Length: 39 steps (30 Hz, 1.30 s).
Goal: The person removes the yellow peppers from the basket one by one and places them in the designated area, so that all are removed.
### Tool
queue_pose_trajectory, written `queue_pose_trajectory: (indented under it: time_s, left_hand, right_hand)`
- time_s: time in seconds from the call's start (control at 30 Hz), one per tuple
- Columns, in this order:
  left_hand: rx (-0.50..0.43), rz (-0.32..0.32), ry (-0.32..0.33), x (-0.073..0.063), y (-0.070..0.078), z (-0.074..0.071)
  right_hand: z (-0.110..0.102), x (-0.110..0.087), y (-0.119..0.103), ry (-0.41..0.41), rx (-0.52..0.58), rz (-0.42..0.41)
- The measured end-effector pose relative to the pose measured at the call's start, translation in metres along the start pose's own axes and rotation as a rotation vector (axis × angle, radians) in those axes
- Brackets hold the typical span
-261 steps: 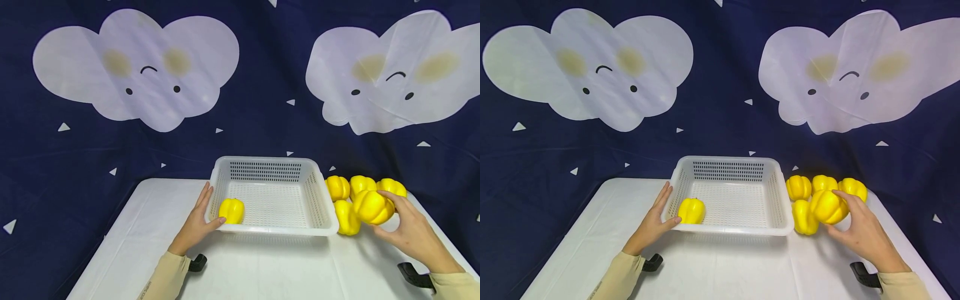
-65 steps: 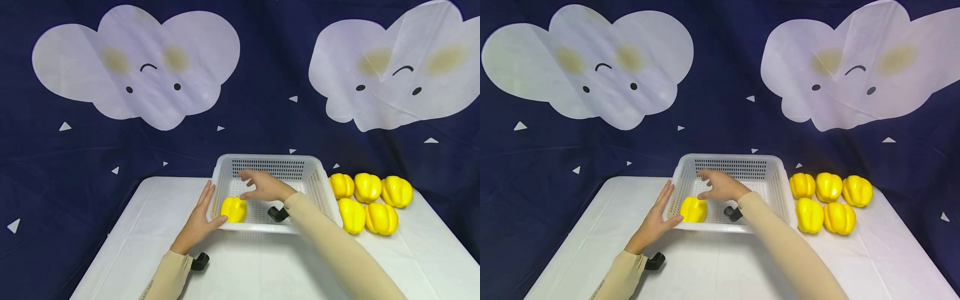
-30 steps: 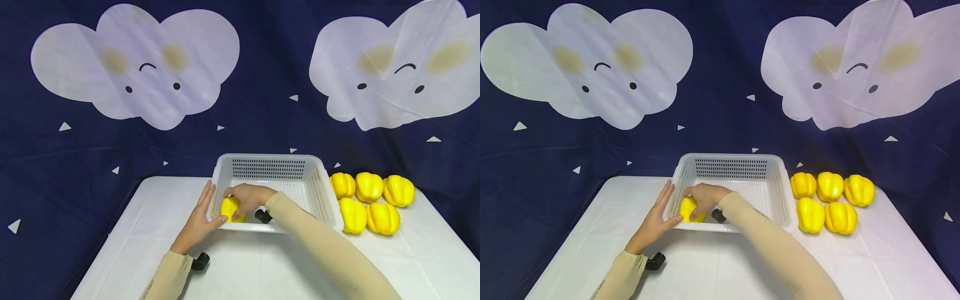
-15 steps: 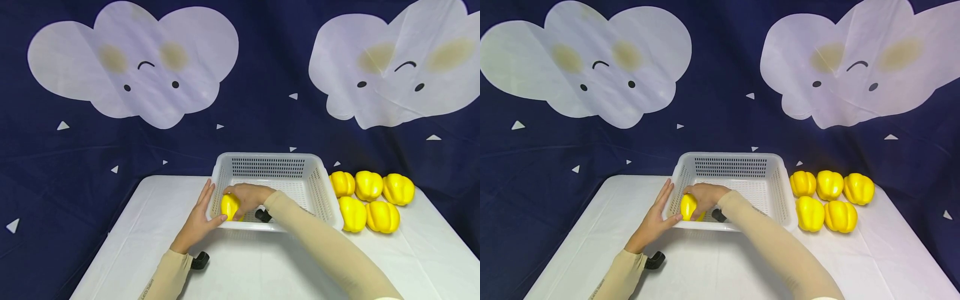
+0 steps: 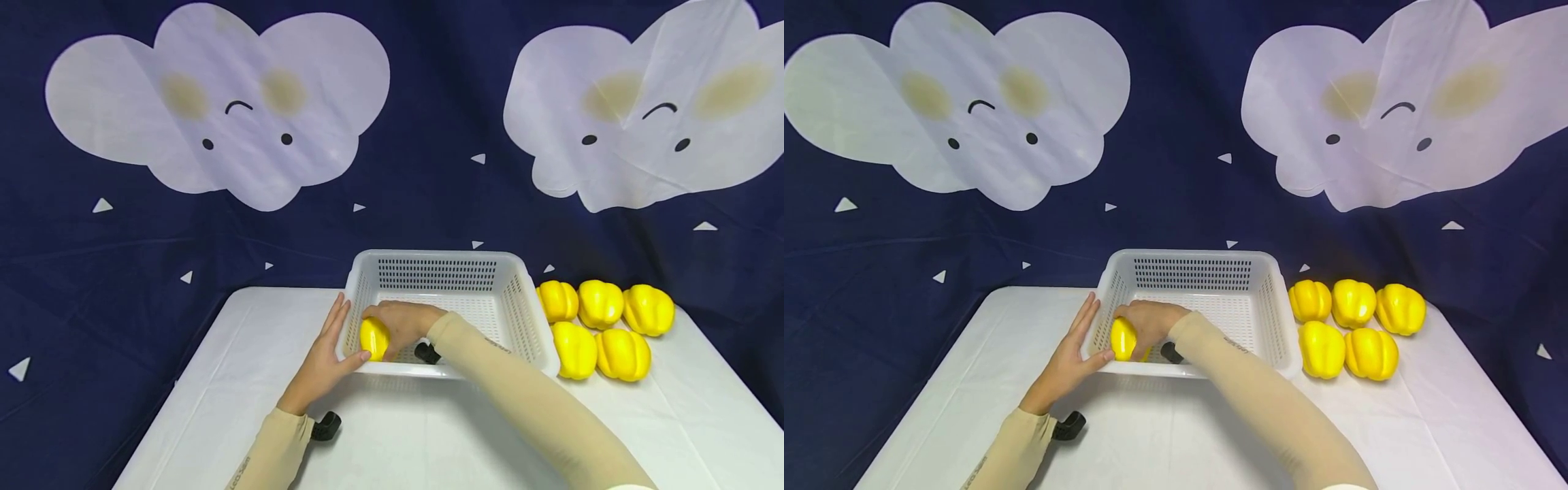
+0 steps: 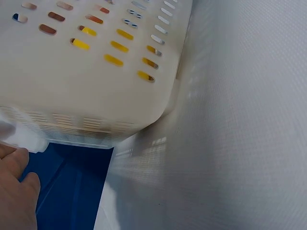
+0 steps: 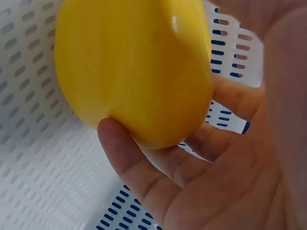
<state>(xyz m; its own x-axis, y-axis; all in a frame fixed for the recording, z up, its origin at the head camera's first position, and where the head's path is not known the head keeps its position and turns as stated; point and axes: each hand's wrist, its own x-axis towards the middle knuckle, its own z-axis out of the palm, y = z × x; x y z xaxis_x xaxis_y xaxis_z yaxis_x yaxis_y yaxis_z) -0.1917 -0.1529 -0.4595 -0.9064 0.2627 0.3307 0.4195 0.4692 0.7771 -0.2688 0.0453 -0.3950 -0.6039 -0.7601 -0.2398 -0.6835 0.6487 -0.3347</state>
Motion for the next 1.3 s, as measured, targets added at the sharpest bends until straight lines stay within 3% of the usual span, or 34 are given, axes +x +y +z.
queue_pose_trajectory:
  time_s: [0.73,1.3]
  left_hand:
    - [-0.007,-0.004,0.003,0.001,-0.003,0.001]
    - [-0.001,0.007,0.009,0.000,-0.005,0.001]
  right_hand:
    - [-0.001,-0.002,0.004,0.024,0.017,0.005]
    - [-0.007,-0.015,0.007,0.131,0.068,0.022]
